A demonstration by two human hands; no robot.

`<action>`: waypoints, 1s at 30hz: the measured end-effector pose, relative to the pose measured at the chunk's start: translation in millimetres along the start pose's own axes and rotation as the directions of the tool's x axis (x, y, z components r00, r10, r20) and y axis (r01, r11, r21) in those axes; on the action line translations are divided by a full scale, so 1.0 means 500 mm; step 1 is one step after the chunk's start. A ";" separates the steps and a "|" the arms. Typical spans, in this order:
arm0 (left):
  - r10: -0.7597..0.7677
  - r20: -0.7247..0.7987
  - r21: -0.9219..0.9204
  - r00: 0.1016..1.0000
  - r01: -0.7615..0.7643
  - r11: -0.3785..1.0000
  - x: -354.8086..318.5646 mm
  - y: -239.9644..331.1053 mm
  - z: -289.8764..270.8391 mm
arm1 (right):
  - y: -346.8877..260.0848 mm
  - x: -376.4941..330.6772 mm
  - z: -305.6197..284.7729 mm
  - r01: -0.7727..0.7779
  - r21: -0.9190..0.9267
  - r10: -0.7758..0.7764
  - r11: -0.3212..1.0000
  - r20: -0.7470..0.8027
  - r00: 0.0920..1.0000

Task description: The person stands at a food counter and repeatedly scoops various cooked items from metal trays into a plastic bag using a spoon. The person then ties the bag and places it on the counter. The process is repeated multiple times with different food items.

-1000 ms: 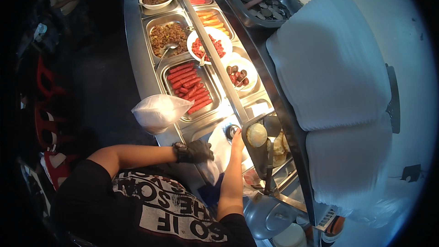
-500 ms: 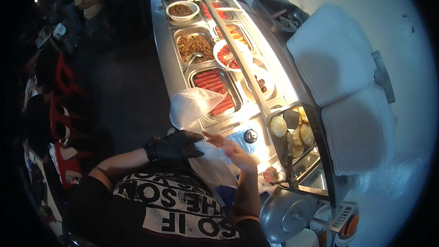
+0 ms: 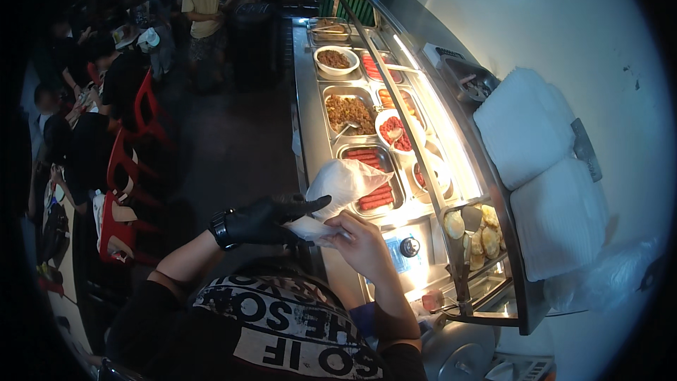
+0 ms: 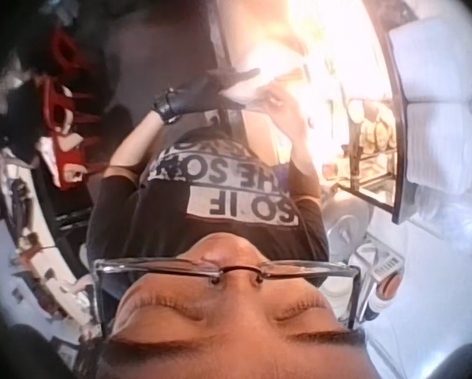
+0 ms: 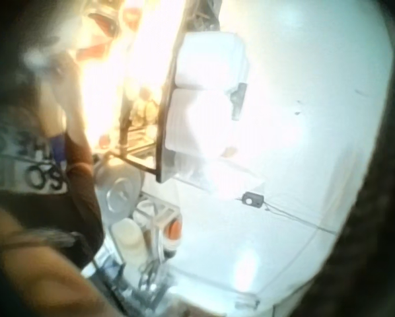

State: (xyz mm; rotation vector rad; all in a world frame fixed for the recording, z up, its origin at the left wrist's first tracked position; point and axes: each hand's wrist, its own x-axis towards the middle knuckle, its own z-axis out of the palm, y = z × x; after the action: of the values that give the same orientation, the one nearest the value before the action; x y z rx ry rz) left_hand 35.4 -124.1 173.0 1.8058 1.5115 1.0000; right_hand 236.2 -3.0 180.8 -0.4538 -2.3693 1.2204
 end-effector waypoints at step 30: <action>-0.166 -0.384 -0.887 0.908 -0.312 0.340 0.021 0.029 0.079 | 0.072 0.008 0.153 0.109 0.441 -0.100 0.891 -0.044 0.994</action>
State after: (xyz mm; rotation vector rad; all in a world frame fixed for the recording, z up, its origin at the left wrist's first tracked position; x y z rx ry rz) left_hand 76.9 -115.3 164.5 0.7772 0.6401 1.8910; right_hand 196.4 -33.2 112.3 -0.1828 -1.9789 1.6337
